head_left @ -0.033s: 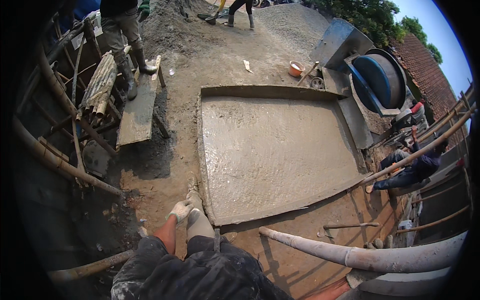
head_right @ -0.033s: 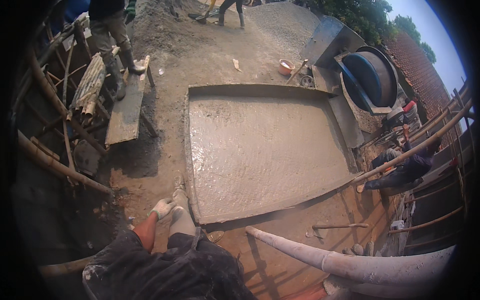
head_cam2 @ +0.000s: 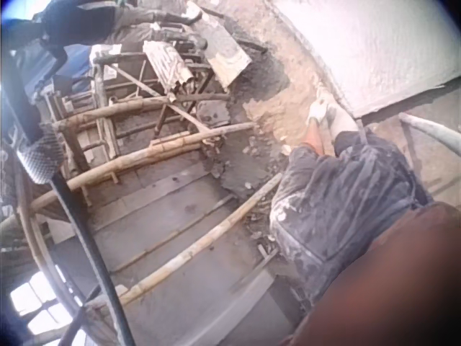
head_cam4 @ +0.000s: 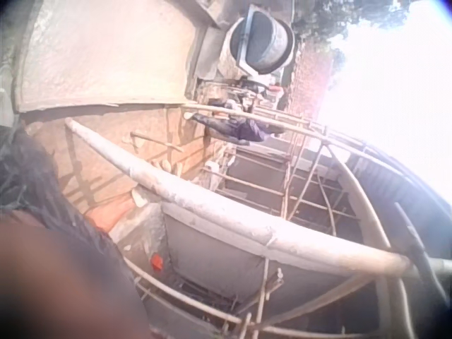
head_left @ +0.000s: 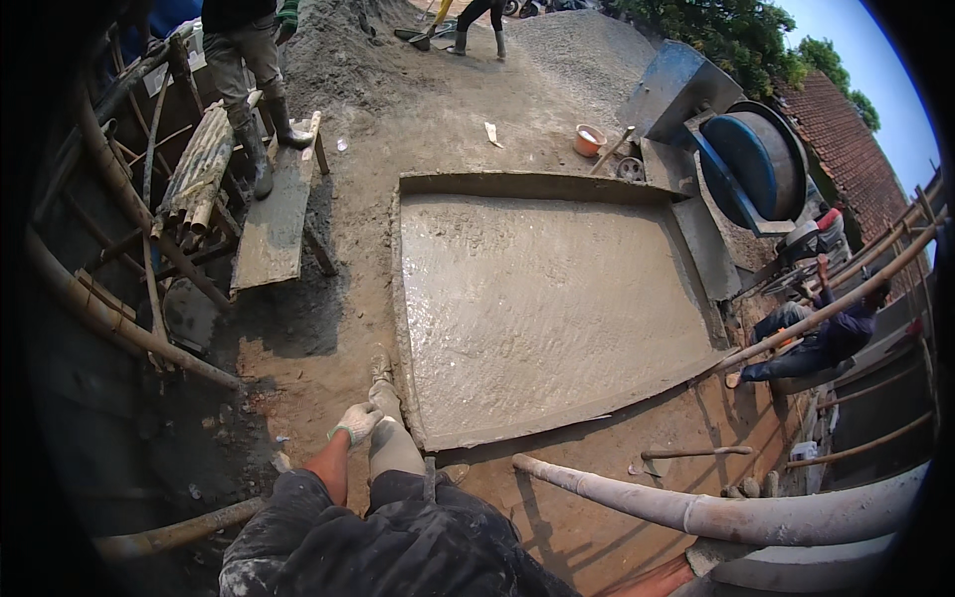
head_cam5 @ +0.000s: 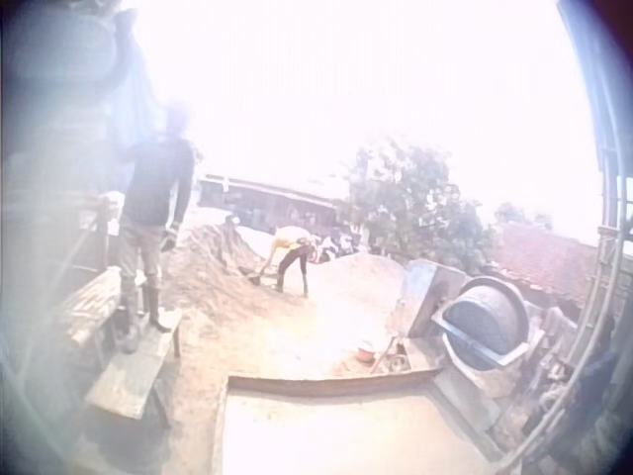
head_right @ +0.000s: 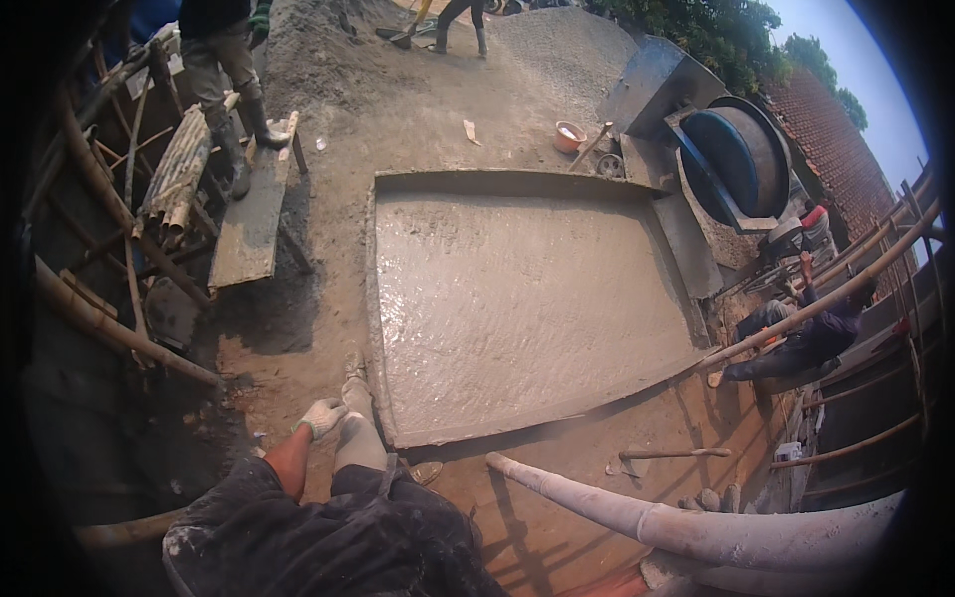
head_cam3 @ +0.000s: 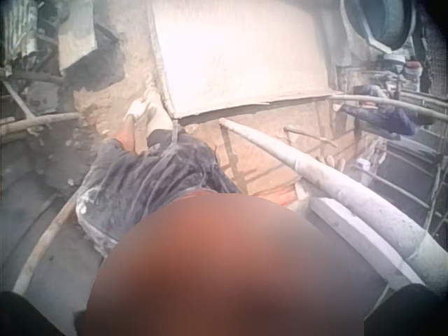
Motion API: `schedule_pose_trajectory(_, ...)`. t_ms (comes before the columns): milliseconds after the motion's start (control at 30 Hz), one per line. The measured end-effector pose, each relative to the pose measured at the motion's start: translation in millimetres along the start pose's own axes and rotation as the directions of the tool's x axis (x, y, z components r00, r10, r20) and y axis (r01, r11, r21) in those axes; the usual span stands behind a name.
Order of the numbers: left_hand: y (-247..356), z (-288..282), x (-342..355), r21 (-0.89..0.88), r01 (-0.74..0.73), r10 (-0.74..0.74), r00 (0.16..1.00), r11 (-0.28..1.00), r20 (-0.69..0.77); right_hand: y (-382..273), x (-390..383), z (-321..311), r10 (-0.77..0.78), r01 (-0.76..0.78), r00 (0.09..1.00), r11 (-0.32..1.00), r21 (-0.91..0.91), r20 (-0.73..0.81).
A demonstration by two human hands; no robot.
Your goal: The person scoops wet concrete from a rectangular form using a bucket and spreads it with a trowel. The person repeatedly levels the surface, working alongside another worker who also smooths the slab.
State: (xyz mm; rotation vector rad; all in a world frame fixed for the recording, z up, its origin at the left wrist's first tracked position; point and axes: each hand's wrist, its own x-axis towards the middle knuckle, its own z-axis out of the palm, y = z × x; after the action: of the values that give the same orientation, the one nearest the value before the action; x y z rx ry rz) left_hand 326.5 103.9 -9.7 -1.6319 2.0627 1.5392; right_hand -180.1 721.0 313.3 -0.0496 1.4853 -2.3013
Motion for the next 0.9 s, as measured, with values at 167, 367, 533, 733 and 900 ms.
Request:
schedule_pose_trajectory(167,-26.9,12.8,-18.4,0.015,0.279,-0.278,0.946,0.960,0.164,-20.8,6.3,-24.3,0.364,-0.375,0.915,0.927,0.035,0.173)
schedule_pose_trajectory(367,-90.7,36.5,-51.3,0.058,0.417,-0.420,0.889,0.907,0.184,10.2,-9.9,23.5,-0.331,0.302,0.935,0.931,-0.206,-0.124)
schedule_pose_trajectory(533,-105.0,43.8,-55.2,-0.060,0.384,-0.368,0.912,0.922,0.182,44.9,-9.6,84.9,-0.721,0.623,0.682,0.662,-0.416,-0.126)
schedule_pose_trajectory(733,-101.1,45.4,-28.1,-0.035,0.245,-0.236,0.956,0.969,0.176,68.3,-24.3,109.8,-0.835,0.721,0.533,0.534,-0.442,-0.139)
schedule_pose_trajectory(900,-104.1,46.3,-1.9,-0.125,0.165,-0.138,0.970,0.978,0.199,92.9,-53.0,118.2,-0.837,0.747,0.506,0.546,-0.379,-0.208)
